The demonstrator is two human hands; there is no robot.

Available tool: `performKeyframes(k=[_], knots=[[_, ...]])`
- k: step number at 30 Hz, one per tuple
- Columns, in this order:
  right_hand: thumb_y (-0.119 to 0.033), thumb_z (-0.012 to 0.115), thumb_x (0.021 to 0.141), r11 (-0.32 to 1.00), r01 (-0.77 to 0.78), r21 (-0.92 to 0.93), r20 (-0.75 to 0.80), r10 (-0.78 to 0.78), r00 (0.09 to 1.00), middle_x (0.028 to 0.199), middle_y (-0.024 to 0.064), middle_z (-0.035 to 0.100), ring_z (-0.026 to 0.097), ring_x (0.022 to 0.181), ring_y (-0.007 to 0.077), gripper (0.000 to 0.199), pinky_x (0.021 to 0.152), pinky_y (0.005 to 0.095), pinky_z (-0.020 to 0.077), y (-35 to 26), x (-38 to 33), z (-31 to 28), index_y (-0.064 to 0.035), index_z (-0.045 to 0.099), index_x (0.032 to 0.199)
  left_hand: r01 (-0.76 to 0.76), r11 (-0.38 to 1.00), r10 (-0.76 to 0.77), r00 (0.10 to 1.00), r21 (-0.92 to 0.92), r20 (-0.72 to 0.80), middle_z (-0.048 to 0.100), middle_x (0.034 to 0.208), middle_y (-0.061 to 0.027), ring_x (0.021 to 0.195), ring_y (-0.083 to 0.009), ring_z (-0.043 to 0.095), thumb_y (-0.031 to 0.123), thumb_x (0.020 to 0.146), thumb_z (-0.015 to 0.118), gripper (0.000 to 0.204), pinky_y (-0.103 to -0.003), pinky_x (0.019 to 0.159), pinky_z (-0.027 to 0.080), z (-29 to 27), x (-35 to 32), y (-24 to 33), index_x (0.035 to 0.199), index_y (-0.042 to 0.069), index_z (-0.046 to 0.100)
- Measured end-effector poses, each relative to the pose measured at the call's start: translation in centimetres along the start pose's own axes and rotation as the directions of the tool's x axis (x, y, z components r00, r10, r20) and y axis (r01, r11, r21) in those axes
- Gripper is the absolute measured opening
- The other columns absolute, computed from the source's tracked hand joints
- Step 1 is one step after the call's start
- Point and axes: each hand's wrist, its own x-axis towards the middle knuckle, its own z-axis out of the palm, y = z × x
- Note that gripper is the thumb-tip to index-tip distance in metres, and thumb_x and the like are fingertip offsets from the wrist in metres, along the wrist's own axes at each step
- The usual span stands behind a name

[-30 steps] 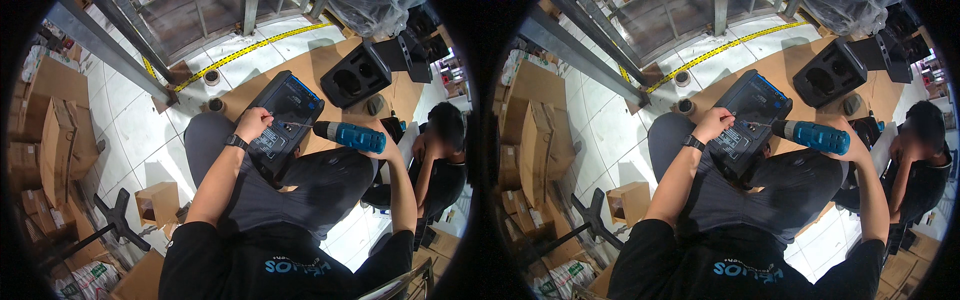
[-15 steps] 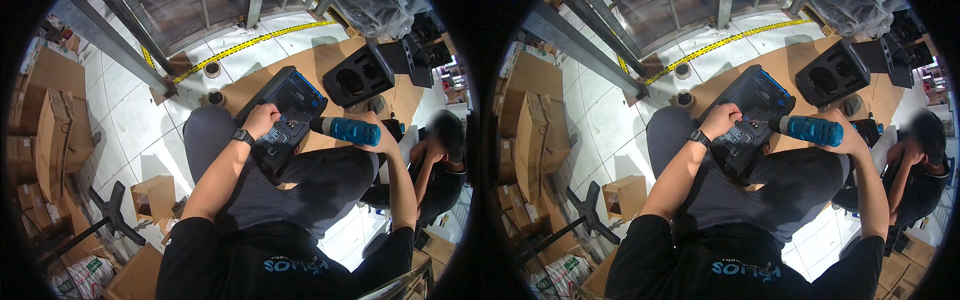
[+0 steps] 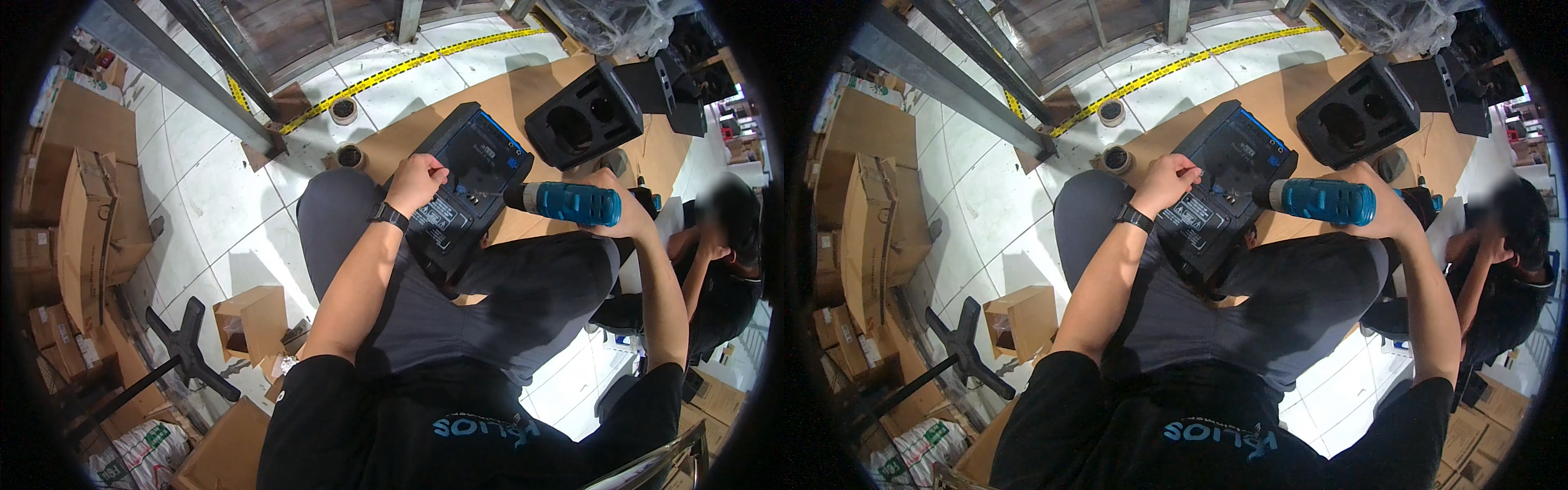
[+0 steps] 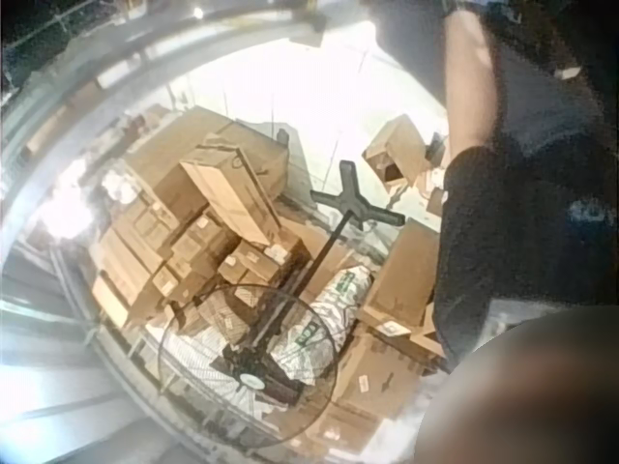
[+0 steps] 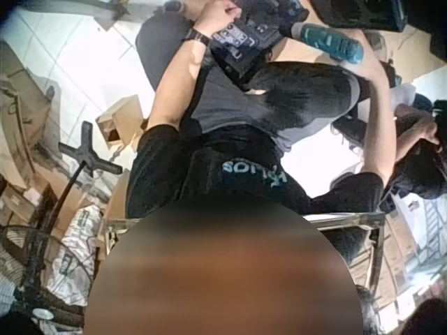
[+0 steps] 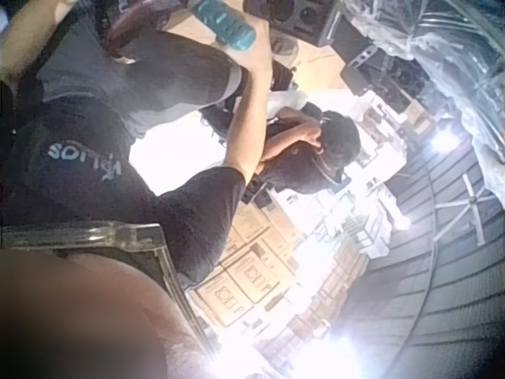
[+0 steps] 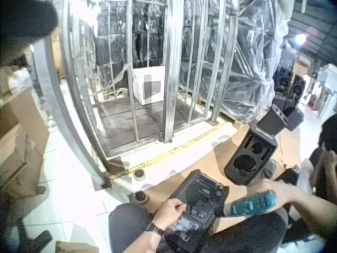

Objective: The person sits on a stool and uses a cordless drill to fasten screws into the back panel of a black speaker. They retrieve screws from a container, position the speaker, and drive multiple screws into the casing.

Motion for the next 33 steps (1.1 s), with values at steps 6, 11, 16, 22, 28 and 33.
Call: performKeyframes(k=[6,11,16,22,28,33], knots=[[-0.019,0.086,0.061,0.987,-0.046,-0.152,-0.1,0.031,0.995,0.109,0.0161,0.066,0.062,0.108,0.0347,0.053,0.096,0.0418,0.0479,-2.3,1.8,-0.7,-0.0046,0.068,0.108,0.004,1.0,-0.004,1.0,0.004,-0.013,0.077,0.084,-0.009,0.07,-0.0151,0.072,0.017,0.096,0.07,0.02,-0.03,0.067,0.057,-0.1,0.1,-0.2,0.101,-0.002,0.074],[-0.015,0.084,0.062,0.956,-0.076,-0.284,0.077,0.102,0.992,0.094,0.0169,0.067,0.066,0.094,0.0348,0.041,0.088,0.0406,0.0514,-5.7,6.7,-2.0,-0.0015,0.066,0.097,-0.056,0.997,0.059,0.996,0.052,-0.067,0.077,0.084,-0.0099,0.071,-0.0149,0.071,0.017,0.098,0.068,0.021,-0.029,0.068,0.056,-0.2,0.5,-0.8,0.101,-0.002,0.074],[-0.015,0.075,0.067,0.952,-0.074,-0.297,0.165,0.127,0.978,0.087,0.0202,0.073,0.07,0.087,0.0397,0.034,0.077,0.044,0.0564,-8.1,10.5,-2.2,-0.0018,0.069,0.098,-0.017,0.998,0.015,0.999,-0.056,-0.04,0.073,0.084,-0.0049,0.073,-0.0098,0.067,0.023,0.101,0.065,0.027,-0.024,0.065,0.052,-0.6,0.5,-0.3,0.104,-0.003,0.07],[-0.019,0.083,0.069,0.921,-0.168,-0.351,0.234,0.26,0.937,0.092,0.0209,0.071,0.069,0.09,0.0405,0.039,0.082,0.0452,0.0564,-10.1,11.5,-1.8,-0.0003,0.067,0.099,-0.015,0.968,-0.025,0.988,-0.25,-0.155,0.074,0.079,-0.0062,0.067,-0.0082,0.065,0.027,0.101,0.067,0.03,-0.026,0.064,0.052,-1.3,-0.4,1.4,0.098,-0.003,0.07],[-0.023,0.086,0.067,0.893,-0.221,-0.393,0.199,0.317,0.927,0.096,0.0212,0.072,0.07,0.096,0.0407,0.043,0.087,0.0447,0.0565,-10.3,11.4,-1.4,-0.0008,0.069,0.1,0.015,0.961,-0.053,0.99,-0.277,-0.133,0.075,0.081,-0.0062,0.067,-0.0084,0.064,0.026,0.101,0.067,0.03,-0.026,0.064,0.052,-1.3,-0.5,1.6,0.097,-0.003,0.07],[-0.02,0.075,0.067,0.931,-0.09,-0.354,0.168,0.158,0.973,0.087,0.0202,0.075,0.074,0.081,0.0343,0.032,0.07,0.0393,0.0593,-8.9,11.3,-1.0,-0.0016,0.073,0.093,-0.002,0.978,-0.006,0.999,-0.21,-0.038,0.076,0.088,-0.0077,0.074,-0.0127,0.069,0.021,0.102,0.063,0.025,-0.027,0.068,0.053,-0.2,-1.0,0.5,0.099,-0.002,0.07]])
